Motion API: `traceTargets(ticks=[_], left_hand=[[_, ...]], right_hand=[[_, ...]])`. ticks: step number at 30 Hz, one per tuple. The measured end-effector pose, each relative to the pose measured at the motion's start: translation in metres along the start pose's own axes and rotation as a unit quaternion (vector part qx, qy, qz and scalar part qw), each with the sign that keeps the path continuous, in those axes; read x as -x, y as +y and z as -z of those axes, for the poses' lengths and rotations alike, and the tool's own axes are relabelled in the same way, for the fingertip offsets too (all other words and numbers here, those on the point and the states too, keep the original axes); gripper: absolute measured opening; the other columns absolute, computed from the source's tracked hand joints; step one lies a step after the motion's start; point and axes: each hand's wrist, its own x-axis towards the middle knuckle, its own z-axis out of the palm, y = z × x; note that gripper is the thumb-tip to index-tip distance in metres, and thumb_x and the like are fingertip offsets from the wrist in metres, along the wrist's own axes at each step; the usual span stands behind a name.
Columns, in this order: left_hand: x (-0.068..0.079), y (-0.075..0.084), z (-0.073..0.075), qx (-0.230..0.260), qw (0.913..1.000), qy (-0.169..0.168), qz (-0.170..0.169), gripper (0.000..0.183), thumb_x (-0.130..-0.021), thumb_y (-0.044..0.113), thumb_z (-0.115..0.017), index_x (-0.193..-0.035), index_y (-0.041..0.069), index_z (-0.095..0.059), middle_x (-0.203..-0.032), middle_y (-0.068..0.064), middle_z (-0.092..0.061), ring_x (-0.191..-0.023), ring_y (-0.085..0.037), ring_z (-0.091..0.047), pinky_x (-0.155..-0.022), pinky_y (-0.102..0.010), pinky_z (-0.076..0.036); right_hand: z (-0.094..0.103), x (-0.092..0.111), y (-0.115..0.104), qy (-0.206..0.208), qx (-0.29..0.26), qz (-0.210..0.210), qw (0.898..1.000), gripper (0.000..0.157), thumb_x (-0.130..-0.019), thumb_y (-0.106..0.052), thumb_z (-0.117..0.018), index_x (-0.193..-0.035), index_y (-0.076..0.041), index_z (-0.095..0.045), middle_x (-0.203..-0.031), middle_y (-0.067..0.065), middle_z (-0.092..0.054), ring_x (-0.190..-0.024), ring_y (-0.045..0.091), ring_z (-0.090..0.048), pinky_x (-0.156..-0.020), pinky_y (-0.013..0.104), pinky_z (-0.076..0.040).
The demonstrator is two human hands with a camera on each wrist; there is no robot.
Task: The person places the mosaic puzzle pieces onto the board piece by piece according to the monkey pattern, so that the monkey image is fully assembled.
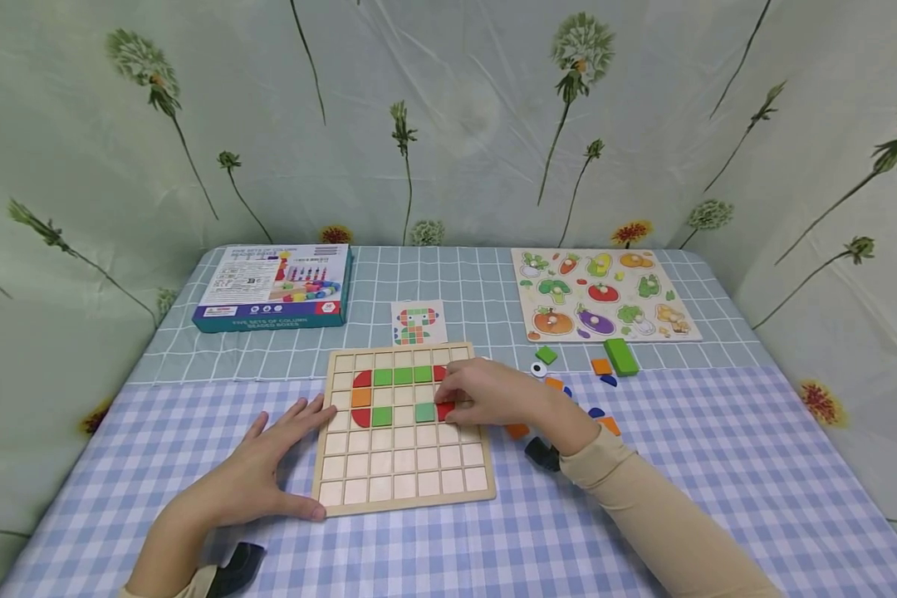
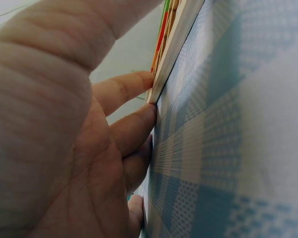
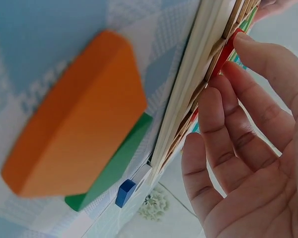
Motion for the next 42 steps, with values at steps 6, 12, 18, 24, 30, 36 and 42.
traceTargets(ticks=[6,12,18,24,30,36,42], left_hand=[[0.000,0.000,0.000,-0.001,1.0000,0.000,-0.001,0.125,-0.062,0.070,-0.094,-0.166,0.026,-0.041,-0.179,-0.011,-0.027,-0.165,-0.049,-0.016,-0.123,-0.084,0.001],[0.001,0.001,0.000,0.001,1.0000,-0.001,0.004,0.124,-0.062,0.070,-0.094,-0.166,0.026,-0.041,-0.179,-0.010,-0.027,-0.166,-0.049,-0.016,-0.124,-0.083,0.002],[0.001,0.001,0.001,-0.001,1.0000,-0.001,0.002,0.124,-0.063,0.070,-0.094,-0.166,0.025,-0.042,-0.179,-0.011,-0.027,-0.165,-0.050,-0.017,-0.123,-0.084,0.001],[0.000,0.002,0.001,-0.002,1.0000,-0.001,0.000,0.124,-0.062,0.069,-0.094,-0.166,0.025,-0.041,-0.179,-0.012,-0.028,-0.165,-0.050,-0.017,-0.123,-0.084,0.001],[0.000,0.001,0.002,0.002,1.0000,-0.003,-0.004,0.124,-0.063,0.069,-0.094,-0.166,0.025,-0.042,-0.179,-0.013,-0.028,-0.165,-0.051,-0.016,-0.123,-0.084,0.002],[0.000,0.002,0.002,-0.002,1.0000,-0.003,-0.001,0.124,-0.063,0.070,-0.094,-0.166,0.025,-0.041,-0.179,-0.013,-0.028,-0.165,-0.050,-0.016,-0.123,-0.084,0.002],[0.000,0.002,0.002,-0.001,1.0000,-0.004,0.003,0.124,-0.063,0.069,-0.094,-0.166,0.025,-0.041,-0.179,-0.013,-0.027,-0.166,-0.049,-0.015,-0.123,-0.084,0.002]], right_hand=[[0.001,-0.001,-0.001,-0.001,0.001,0.000,1.000,0.020,-0.097,-0.018,-0.080,-0.115,-0.009,-0.080,-0.108,0.000,-0.072,-0.090,0.011,-0.063,-0.083,0.021,-0.054],[0.000,-0.003,0.000,0.001,0.005,0.001,1.000,0.018,-0.098,-0.019,-0.079,-0.115,-0.010,-0.080,-0.106,0.000,-0.071,-0.090,0.010,-0.063,-0.083,0.021,-0.055],[0.014,0.012,0.011,0.028,-0.006,-0.023,0.999,0.018,-0.101,-0.021,-0.075,-0.115,-0.011,-0.080,-0.106,-0.001,-0.072,-0.092,0.012,-0.065,-0.084,0.025,-0.058],[0.039,0.043,0.035,0.065,-0.009,-0.078,0.995,0.022,-0.102,-0.021,-0.074,-0.120,-0.009,-0.079,-0.113,0.003,-0.075,-0.095,0.016,-0.067,-0.088,0.038,-0.062],[0.050,0.077,0.059,0.076,-0.029,-0.154,0.985,0.027,-0.100,-0.019,-0.077,-0.124,-0.007,-0.077,-0.115,0.005,-0.077,-0.102,0.020,-0.067,-0.096,0.047,-0.061],[0.047,0.098,0.072,0.061,-0.042,-0.204,0.976,0.029,-0.098,-0.020,-0.079,-0.124,-0.007,-0.077,-0.113,0.003,-0.077,-0.101,0.019,-0.067,-0.096,0.047,-0.061],[0.039,0.106,0.078,0.056,-0.034,-0.215,0.974,0.025,-0.095,-0.021,-0.083,-0.119,-0.014,-0.079,-0.108,-0.001,-0.075,-0.098,0.017,-0.064,-0.094,0.043,-0.060]])
